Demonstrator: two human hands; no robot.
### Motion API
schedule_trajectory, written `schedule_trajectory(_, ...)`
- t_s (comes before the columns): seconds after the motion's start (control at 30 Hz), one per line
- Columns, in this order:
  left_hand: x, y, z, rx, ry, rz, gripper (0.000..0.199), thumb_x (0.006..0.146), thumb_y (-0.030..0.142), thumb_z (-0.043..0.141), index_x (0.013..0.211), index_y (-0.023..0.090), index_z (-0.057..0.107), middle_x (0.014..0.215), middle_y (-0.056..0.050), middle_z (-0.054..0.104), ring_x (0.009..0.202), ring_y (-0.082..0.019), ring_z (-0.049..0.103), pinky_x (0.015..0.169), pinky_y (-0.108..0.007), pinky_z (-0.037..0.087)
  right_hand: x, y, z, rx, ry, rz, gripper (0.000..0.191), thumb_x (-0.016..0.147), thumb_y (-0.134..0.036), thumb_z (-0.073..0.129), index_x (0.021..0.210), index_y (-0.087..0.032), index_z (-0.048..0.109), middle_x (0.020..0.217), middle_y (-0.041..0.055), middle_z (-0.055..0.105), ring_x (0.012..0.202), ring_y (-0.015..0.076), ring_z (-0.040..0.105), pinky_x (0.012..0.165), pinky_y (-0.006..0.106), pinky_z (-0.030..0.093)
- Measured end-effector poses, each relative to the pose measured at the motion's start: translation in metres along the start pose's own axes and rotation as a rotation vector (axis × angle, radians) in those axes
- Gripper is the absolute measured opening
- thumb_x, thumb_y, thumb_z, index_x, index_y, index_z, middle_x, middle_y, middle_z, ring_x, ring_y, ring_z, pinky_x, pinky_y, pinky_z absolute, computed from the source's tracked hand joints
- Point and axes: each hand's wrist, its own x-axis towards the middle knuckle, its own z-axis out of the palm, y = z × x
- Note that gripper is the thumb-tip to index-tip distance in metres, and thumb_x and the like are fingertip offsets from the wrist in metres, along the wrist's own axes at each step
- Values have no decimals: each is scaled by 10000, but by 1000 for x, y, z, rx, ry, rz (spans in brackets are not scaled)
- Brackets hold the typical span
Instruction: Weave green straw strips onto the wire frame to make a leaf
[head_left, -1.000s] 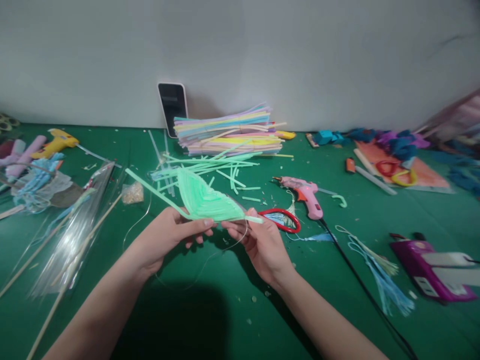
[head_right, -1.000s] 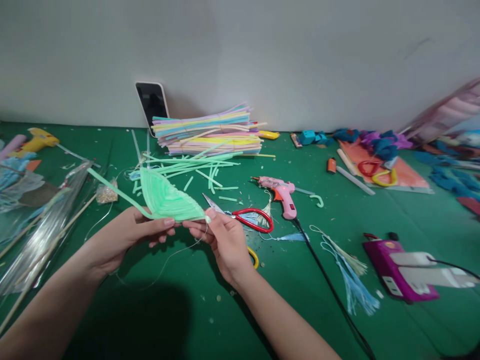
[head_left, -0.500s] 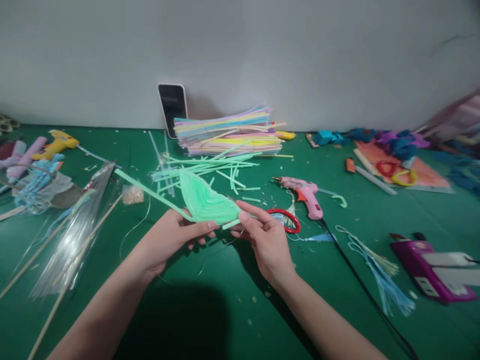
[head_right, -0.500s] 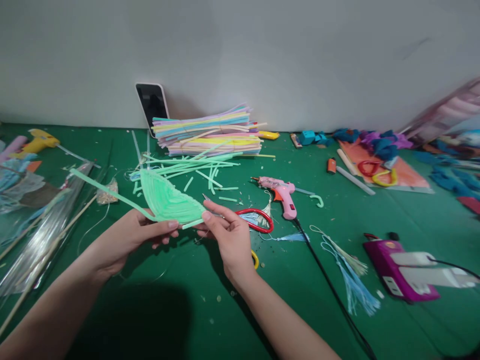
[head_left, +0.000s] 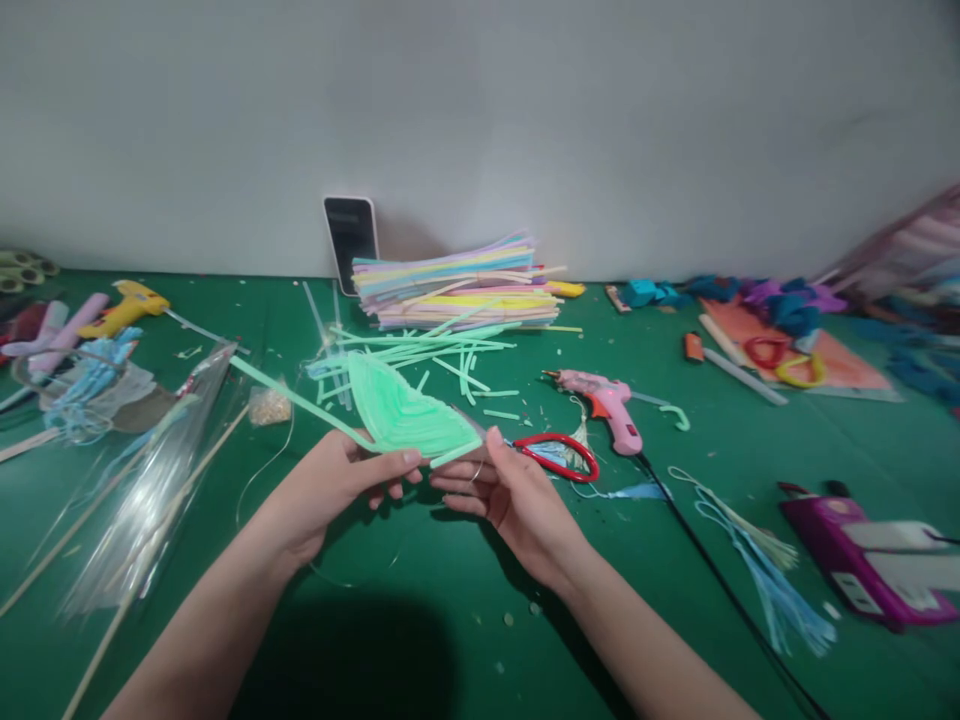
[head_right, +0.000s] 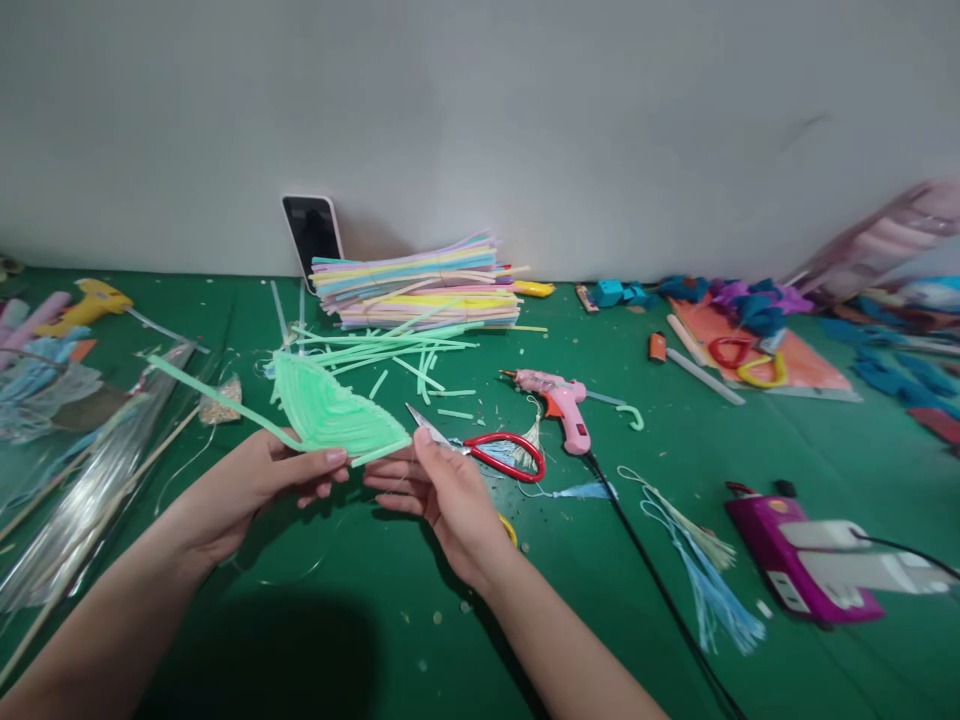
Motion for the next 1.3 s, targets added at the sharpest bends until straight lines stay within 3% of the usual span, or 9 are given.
schedule_trajectory(0.1,-1,0,2,16,-3,7,259,735,397,771,704,146,712,660,-19,659,573,-113,524,499,-219,383,-1,1,0,-35,-63,-23,352,837,-483,682,899,-143,747,914,107,776,852,181,737,741,253,579)
schedule_trajectory(0.2,-2,-1,5,28,-12,6,255,738,394,770,709,148,712,651,-13,653,571,-111,522,503,-218,386,-1,5,0,-60,-39,-67,269,795,-412,746,854,-150,744,861,80,777,847,177,734,770,271,569)
schedule_trajectory(0.37,-2,-1,5,8,-35,-9,248,744,397,760,726,153,718,665,-15,658,586,-113,531,505,-214,387,0,7,1,-123,-36,-140,299,709,-334,822,952,-176,749,913,62,775,846,186,721,769,290,557)
schedule_trajectory(0.57,-1,-2,8,28,7,-30,305,746,438,749,724,137,706,617,-11,633,557,-105,501,510,-217,379,-1,7,2,-146,70,-202,278,731,-353,796,967,-212,758,865,31,767,786,177,707,701,276,554)
schedule_trajectory(0.73,0,-4,10,81,8,-2,345,757,472,728,711,131,711,627,-26,634,578,-117,509,522,-229,374,-1,9,3,-219,83,-173,231,692,-355,817,863,-206,773,777,28,763,742,195,707,707,306,558)
schedule_trajectory(1.13,-2,-4,11,33,58,22,256,717,406,776,731,159,710,686,-33,681,610,-143,564,510,-233,386,-2,6,4,-182,168,-203,201,699,-323,805,849,-197,761,766,26,762,714,190,713,692,299,541)
schedule_trajectory(1.3,-3,-4,7,32,86,19,222,707,357,786,691,152,702,682,-29,683,607,-132,557,516,-225,390,-1,1,-2,-192,203,-255,153,709,-319,798,728,-188,722,698,36,753,684,173,702,687,295,544)
